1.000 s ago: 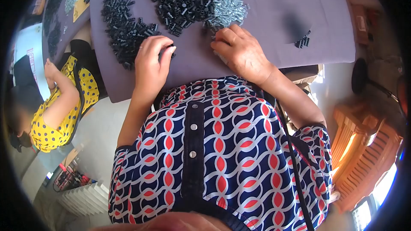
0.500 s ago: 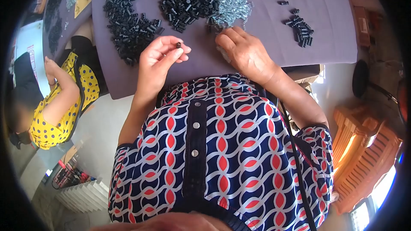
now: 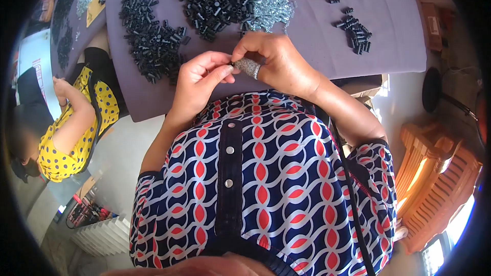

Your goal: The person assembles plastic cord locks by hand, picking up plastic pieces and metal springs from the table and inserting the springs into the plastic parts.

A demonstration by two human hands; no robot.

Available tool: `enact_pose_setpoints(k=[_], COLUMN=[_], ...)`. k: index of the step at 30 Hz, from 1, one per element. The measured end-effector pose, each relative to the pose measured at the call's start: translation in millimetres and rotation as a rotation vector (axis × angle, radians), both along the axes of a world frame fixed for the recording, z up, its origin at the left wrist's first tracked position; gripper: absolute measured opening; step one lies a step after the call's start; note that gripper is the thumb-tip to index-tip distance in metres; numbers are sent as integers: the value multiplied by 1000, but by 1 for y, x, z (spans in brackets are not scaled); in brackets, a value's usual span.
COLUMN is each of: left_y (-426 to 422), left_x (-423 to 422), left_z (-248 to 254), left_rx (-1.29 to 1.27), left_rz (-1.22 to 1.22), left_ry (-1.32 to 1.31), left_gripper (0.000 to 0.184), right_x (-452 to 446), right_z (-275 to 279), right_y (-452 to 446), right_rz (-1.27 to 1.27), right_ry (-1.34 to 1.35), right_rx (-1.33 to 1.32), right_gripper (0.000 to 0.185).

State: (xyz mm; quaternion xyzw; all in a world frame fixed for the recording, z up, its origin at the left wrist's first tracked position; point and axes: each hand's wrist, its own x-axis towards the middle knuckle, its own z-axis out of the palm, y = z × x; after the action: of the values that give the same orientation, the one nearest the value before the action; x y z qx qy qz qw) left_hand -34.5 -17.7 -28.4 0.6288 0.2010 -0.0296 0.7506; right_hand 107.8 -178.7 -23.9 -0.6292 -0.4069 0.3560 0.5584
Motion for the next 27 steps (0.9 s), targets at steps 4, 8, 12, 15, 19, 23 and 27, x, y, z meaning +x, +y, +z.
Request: enact_pose_setpoints(k=[4, 8, 12, 15, 19, 23, 27], left_y=[-4, -4, -5, -4, -5, -1, 4], left_x=[-7, -7, -12, -15, -21, -31, -35], left_z=[-3, 1, -4, -5, -7, -6, -2], left_rx=[16, -83, -66, -51, -16, 52, 99], left_rz=[7, 47, -2, -45, -71, -129, -132], left_ry=[3, 4, 19, 45, 51, -41, -41], left_gripper=[17, 17, 16, 15, 17, 18, 17], right_x=[-1, -2, -4, -3, -3, 1, -6], right_z=[4, 3, 1, -2, -6, -14, -13], right_y=[-3, -3, -5, -6, -5, 2, 12], right_rz=[8, -23, 54, 130, 181, 287, 303], right_ry=[-25, -11, 112, 114, 363, 574, 573], right_rx=[-21, -23, -102, -150, -219, -204, -186], right_gripper=[12, 13, 20, 25, 26, 27, 25])
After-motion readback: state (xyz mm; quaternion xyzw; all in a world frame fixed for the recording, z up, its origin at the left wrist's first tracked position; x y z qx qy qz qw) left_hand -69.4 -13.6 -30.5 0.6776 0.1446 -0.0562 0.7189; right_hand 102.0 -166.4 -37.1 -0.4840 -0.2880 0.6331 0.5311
